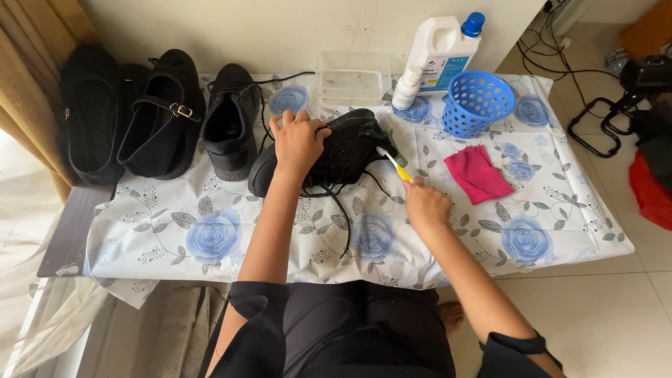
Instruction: The person scrubs a black shoe with a toothbrush on a table covered with a floral cloth. They hold the shoe with one hand and scrub the upper and side areas with the other. Other shoes, a cleaning bottle, and a cloth are visible on the table.
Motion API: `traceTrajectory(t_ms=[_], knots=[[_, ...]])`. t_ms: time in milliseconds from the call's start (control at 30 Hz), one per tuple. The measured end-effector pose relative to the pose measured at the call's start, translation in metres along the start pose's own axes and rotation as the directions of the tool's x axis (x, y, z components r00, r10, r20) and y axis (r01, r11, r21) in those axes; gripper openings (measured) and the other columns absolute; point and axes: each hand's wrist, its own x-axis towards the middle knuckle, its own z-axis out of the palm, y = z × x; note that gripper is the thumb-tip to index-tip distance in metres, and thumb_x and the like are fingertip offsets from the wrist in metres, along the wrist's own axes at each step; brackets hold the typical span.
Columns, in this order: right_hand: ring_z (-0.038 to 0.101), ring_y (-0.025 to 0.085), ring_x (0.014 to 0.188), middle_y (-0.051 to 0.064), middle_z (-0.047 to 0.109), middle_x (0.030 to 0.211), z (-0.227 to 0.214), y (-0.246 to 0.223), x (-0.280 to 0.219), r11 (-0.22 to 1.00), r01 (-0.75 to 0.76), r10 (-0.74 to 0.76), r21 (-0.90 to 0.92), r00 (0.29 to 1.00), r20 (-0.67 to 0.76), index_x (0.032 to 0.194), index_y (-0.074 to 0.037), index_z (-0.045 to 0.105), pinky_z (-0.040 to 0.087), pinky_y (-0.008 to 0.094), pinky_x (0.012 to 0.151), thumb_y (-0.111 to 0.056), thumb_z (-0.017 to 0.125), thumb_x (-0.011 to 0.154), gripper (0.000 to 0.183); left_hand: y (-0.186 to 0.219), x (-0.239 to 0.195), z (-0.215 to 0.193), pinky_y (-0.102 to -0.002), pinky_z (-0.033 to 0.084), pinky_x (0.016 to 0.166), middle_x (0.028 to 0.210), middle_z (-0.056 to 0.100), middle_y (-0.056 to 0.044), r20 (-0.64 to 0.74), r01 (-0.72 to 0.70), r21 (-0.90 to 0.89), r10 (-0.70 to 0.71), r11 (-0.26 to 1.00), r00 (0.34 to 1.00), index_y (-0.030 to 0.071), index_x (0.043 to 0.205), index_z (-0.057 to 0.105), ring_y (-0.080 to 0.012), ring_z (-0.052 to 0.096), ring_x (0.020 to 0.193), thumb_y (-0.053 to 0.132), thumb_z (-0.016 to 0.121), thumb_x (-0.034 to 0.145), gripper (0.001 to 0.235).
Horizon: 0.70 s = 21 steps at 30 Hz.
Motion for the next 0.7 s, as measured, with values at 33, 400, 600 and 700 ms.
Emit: traceTrajectory(t_ms=[33, 400, 600, 700], knots=[[0.065, 0.032, 0.058, 0.013, 0.059, 0.056, -0.011, -0.016, -0.016, 1.000, -0.002, 0.002, -0.001, 1.000, -0.001, 0.080, -0.006, 0.057, 0.051, 0.044, 0.052, -0.042, 0.033, 0.096, 0.045, 0.001, 0.000, 0.000, -0.052, 0.022, 0.094, 0.079, 0.052, -0.001, -0.001, -0.002, -0.001, 0.002, 1.000, 1.000, 0.019, 0.091, 0.068, -0.0214, 0.046, 0.092, 0.038, 0.058, 0.085, 0.023], [0.066, 0.039, 0.073, 0.022, 0.063, 0.066, -0.053, -0.006, 0.004, 0.992, -0.049, 0.029, 0.113, 0.985, 0.172, 0.096, -0.005, 0.056, 0.052, 0.048, 0.065, -0.044, 0.029, 0.097, 0.047, -0.016, 0.017, 0.007, -0.054, 0.020, 0.096, 0.079, 0.055, -0.002, 0.021, 0.039, 0.002, -0.039, 0.999, 0.999, 0.021, 0.091, 0.069, -0.0224, 0.047, 0.096, 0.036, 0.058, 0.086, 0.020], [0.063, 0.035, 0.093, 0.020, 0.067, 0.086, -0.115, -0.044, -0.019, 0.992, 0.040, -0.096, 0.117, 0.842, 0.531, 0.099, -0.013, 0.057, 0.048, 0.047, 0.081, -0.044, 0.014, 0.095, 0.054, -0.009, 0.014, -0.005, -0.052, 0.021, 0.096, 0.080, 0.055, -0.002, 0.044, 0.055, 0.000, -0.055, 0.998, 0.998, 0.020, 0.092, 0.069, -0.0216, 0.047, 0.096, 0.037, 0.055, 0.087, 0.022], [0.066, 0.035, 0.070, 0.017, 0.062, 0.063, -0.026, 0.015, 0.002, 0.997, 0.011, -0.016, -0.071, 0.998, -0.065, 0.090, -0.012, 0.060, 0.052, 0.044, 0.062, -0.044, 0.035, 0.097, 0.041, -0.011, 0.015, 0.001, -0.053, 0.021, 0.096, 0.078, 0.054, -0.002, -0.002, 0.033, -0.007, -0.033, 0.999, 0.999, 0.021, 0.090, 0.069, -0.0223, 0.047, 0.095, 0.037, 0.058, 0.085, 0.021]])
